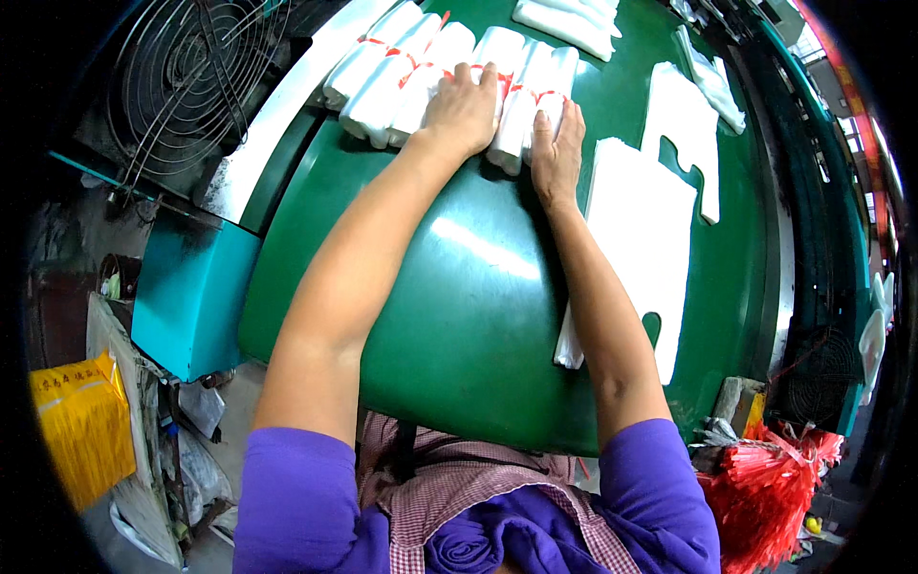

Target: The person folds white tissue paper sheets on a green table and ties them with red rubber bands. The person repeats this process for multiple sheets, stacking the finished bundles on the table.

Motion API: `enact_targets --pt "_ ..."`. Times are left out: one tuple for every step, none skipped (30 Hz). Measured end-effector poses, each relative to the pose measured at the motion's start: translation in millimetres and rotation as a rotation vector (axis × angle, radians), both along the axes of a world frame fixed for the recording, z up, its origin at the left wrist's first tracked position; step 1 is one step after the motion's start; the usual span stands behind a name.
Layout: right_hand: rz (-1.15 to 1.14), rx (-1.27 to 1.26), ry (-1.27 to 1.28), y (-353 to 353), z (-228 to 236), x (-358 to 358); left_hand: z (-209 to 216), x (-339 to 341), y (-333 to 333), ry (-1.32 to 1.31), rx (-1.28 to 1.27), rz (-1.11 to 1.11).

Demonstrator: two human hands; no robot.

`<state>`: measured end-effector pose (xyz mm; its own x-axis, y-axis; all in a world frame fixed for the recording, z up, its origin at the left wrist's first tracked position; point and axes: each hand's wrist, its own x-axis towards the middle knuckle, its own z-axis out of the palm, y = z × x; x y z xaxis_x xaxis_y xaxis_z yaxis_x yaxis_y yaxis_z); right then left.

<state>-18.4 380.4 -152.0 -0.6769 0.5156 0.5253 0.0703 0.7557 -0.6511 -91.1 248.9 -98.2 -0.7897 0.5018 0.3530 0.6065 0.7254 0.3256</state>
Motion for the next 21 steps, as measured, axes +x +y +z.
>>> enact_targets --pt "0.006 -0.008 0.001 -1 3 2 -2 1 1 -0.072 0.076 0.02" --pt "0.022 -0.051 -0.015 -2 6 3 -5 1 2 -0.144 0.152 0.04" --pt "0.04 -0.094 -0.031 -4 9 4 -6 1 2 -0.216 0.228 0.061" --pt "0.053 -0.137 -0.049 -4 11 5 -4 7 1 -0.133 0.152 0.016" --pt "0.053 -0.124 -0.034 -3 11 5 -2 16 -3 -0.051 0.077 -0.028" --pt "0.053 -0.11 -0.019 -2 10 5 -1 20 -5 0.032 0.001 -0.072" --pt "0.054 -0.103 -0.003 -3 9 6 0 20 -11 0.166 -0.042 -0.13" --pt "0.057 -0.102 -0.004 -4 9 6 0 21 -17 0.141 -0.025 -0.176" --pt "0.06 -0.102 -0.005 -4 9 7 1 22 -24 0.116 -0.009 -0.221" --pt "0.064 -0.1 -0.005 -4 9 6 9 22 -32 0.092 0.01 -0.266" --pt "0.07 -0.077 -0.007 -2 8 6 25 17 -44 -0.222 0.122 -0.322" --pt "0.074 -0.054 -0.009 -1 7 6 17 7 -52 -0.095 0.088 -0.298" --pt "0.082 -0.034 -0.009 -1 6 6 12 3 -63 -0.014 -0.008 -0.276" --pt "0.092 -0.028 -0.013 -2 6 5 6 1 -70 0.063 -0.1 -0.251" --pt "0.101 -0.022 -0.017 -3 6 4 0 2 -69 0.126 -0.16 -0.195" --pt "0.111 -0.007 -0.025 -3 6 4 -6 6 -65 0.184 -0.212 -0.138" --pt "0.113 -0.015 -0.031 -3 6 4 -10 8 -62 0.241 -0.264 -0.081" --pt "0.115 -0.023 -0.037 -4 6 4 -11 4 -62 0.179 -0.269 -0.082" --pt "0.116 -0.029 -0.04 -4 7 4 -10 -4 -61 0.12 -0.272 -0.085" --pt "0.117 -0.02 -0.039 -3 6 3 -7 -12 -61 0.061 -0.275 -0.088" --pt "0.12 -0.011 -0.038 -2 4 3 -5 -20 -63 -0.067 -0.264 -0.109"
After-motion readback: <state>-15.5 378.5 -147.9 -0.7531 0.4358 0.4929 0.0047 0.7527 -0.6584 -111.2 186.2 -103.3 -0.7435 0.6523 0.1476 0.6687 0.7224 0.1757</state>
